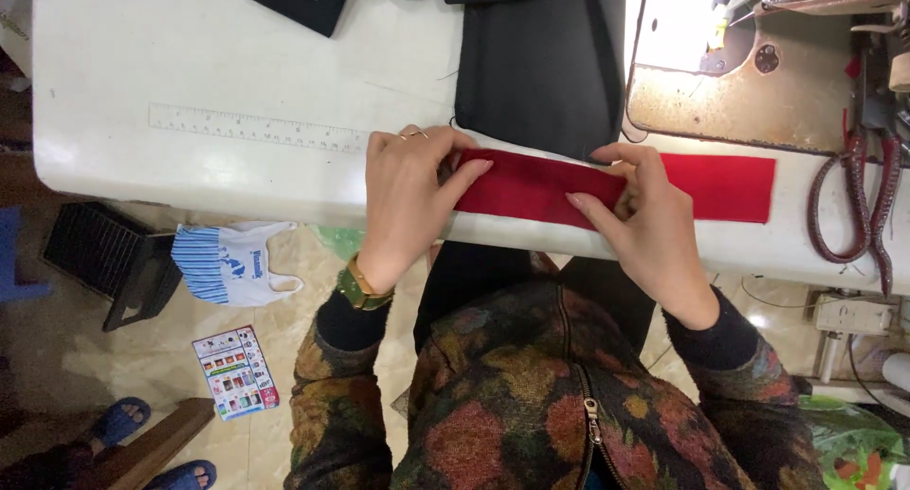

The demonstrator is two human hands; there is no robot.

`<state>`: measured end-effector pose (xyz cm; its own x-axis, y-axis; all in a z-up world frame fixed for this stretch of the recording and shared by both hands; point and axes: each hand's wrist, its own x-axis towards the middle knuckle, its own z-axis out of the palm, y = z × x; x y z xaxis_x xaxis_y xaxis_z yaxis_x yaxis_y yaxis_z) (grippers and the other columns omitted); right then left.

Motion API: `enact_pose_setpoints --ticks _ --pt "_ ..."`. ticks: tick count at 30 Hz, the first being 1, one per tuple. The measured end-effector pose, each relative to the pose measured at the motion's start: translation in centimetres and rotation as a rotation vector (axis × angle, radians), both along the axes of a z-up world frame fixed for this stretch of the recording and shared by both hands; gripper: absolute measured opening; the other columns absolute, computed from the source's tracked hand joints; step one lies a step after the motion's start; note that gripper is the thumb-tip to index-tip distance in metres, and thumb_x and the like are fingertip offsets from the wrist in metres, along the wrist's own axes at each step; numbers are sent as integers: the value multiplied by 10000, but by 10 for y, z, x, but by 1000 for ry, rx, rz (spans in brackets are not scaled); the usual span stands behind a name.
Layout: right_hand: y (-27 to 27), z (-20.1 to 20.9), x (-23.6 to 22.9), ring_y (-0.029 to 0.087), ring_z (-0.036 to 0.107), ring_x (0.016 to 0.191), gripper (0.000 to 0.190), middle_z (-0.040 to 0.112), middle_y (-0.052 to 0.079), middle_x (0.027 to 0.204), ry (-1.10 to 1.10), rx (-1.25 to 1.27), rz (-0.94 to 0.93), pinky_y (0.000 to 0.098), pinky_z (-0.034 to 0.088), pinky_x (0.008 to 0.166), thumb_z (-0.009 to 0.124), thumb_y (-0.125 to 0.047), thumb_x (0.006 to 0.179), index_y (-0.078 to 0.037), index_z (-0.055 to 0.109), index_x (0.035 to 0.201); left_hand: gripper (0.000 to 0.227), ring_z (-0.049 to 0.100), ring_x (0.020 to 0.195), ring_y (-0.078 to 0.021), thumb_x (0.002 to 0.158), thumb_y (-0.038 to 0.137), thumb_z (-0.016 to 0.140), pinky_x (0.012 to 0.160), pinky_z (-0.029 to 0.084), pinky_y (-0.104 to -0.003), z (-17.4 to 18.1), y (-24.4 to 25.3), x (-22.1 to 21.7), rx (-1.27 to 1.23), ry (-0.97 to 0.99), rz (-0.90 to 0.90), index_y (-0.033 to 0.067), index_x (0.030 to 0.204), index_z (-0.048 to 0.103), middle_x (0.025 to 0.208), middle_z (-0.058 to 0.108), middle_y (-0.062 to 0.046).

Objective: Measuring and cutting red fabric strips and sewing them onto black fabric components.

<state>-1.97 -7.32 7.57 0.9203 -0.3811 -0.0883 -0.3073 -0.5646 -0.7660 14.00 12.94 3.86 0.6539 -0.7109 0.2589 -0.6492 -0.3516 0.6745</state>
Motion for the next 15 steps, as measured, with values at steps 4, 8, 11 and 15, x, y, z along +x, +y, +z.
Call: enact_pose_setpoints --ticks 4,8,11,15 --pt "-10 -19 -8 321 617 715 604 671 210 925 -80 -162 -53 401 531 654 913 -30 857 27 523 1315 429 600 713 -245 799 244 943 797 305 -397 -1 -9 -8 -102 38 220 73 1104 694 728 651 -40" --pt "-16 -22 -14 283 526 720 606 614 153 924 -131 -256 -68 385 499 661 973 -87 820 25 579 1267 581 585 716 -295 771 168 980 773 293 -407 -4 -11 -11 -153 58 277 13 1187 606 769 631 -89" --pt "-19 -24 -14 294 537 762 617 610 148 957 -153 -266 -67 391 515 688 1000 -106 788 0 597 1244 578 581 686 -287 784 102 963 770 301 -421 -2 -11 -11 -163 74 279 -10 1212 590 781 647 -107" --pt "-20 -31 -13 292 516 794 637 578 138 968 -187 -267 -60 400 497 693 1008 -132 769 -3 602 1243 573 592 659 -270 777 40 956 763 301 -419 5 -11 -11 -163 106 302 -45 1213 595 789 672 -120"
